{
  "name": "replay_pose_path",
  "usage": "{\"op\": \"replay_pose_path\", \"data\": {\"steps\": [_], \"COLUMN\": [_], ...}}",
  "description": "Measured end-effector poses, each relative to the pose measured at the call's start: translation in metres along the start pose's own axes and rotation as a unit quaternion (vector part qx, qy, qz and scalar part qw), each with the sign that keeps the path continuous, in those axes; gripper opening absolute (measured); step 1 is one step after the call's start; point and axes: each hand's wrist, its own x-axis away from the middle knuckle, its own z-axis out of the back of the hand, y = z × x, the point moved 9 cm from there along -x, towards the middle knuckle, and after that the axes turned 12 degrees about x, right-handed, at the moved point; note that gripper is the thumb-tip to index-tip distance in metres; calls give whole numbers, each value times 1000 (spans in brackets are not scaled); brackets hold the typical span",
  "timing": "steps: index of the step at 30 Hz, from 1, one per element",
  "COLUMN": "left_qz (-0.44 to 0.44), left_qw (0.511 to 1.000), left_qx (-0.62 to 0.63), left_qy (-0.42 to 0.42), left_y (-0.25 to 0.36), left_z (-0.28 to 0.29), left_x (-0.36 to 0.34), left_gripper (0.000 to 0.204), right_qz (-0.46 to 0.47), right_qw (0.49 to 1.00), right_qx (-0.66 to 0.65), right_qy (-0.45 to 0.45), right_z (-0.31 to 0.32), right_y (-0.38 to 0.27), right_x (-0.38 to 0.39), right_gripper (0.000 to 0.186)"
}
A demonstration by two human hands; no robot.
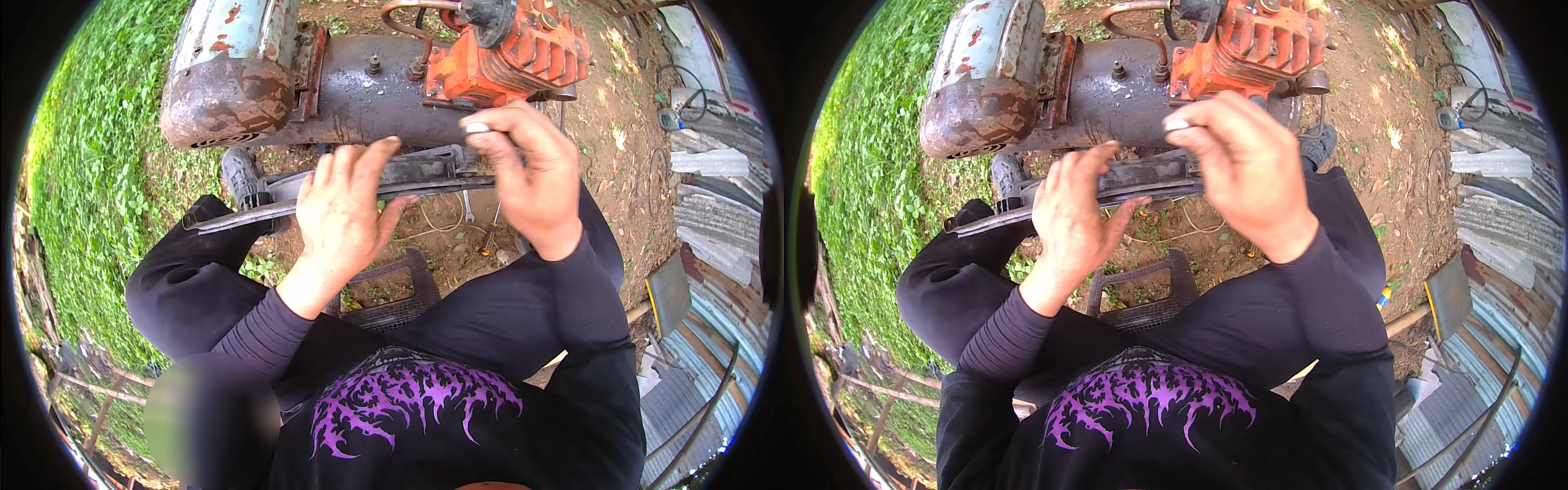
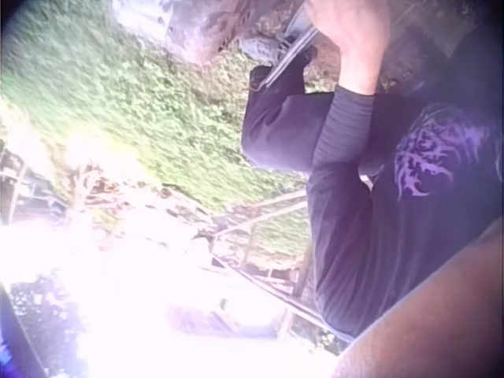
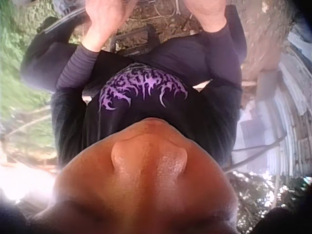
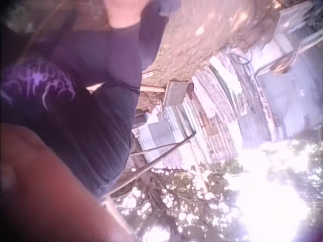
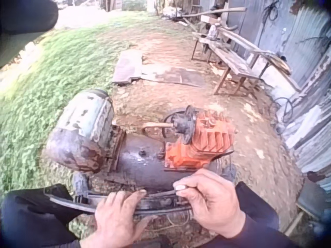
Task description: The person handles a black plastic fan shroud, wipes its interior surface, and uses a wrench to tighten a bolt on a red-painted air compressor assembly.
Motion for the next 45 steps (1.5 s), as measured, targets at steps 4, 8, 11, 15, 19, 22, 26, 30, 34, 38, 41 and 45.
{"op": "replay_pose_path", "data": {"steps": [4, 8, 11, 15, 19, 22, 26, 30, 34, 38, 41, 45], "left_qz": [-61, -42, -68, -86, -73, -67, -81, -90, -85, -80, -82, -81], "left_qw": [995, 997, 997, 995, 996, 997, 996, 995, 995, 996, 996, 996], "left_qx": [-64, -56, -41, -21, -47, -44, -41, -49, -43, -45, -41, -43], "left_qy": [-36, -16, 17, 54, 17, -7, -5, 10, 7, 4, 4, 2], "left_y": [16, 13, 8, 9, 13, 19, 23, 22, 20, 21, 21, 21], "left_z": [-6, -6, -3, -5, -9, -12, -10, -11, -11, -10, -11, -12], "left_x": [2, -1, 1, 2, 7, 1, -5, -1, -2, -5, -4, -6], "left_gripper": [45, 32, 19, 19, 24, 33, 30, 29, 28, 27, 26, 26], "right_qz": [-105, 78, 175, 160, 59, -51, -127, -163, -172, -200, -241, -250], "right_qw": [983, 994, 984, 985, 985, 954, 959, 954, 952, 938, 914, 907], "right_qx": [-149, -71, 0, -59, -152, -280, -252, -252, -252, -281, -324, -336], "right_qy": [28, -38, -31, 5, 53, 97, 37, 6, -17, -43, -43, -41], "right_z": [16, -4, -38, -32, 0, 28, 40, 43, 43, 40, 37, 38], "right_y": [34, -13, -47, -55, -30, 23, 51, 59, 73, 90, 104, 111], "right_x": [21, 15, 21, 7, -9, -2, 18, 41, 52, 62, 71, 79], "right_gripper": [11, 15, 15, 11, 6, 4, 10, 9, 10, 10, 11, 13]}}
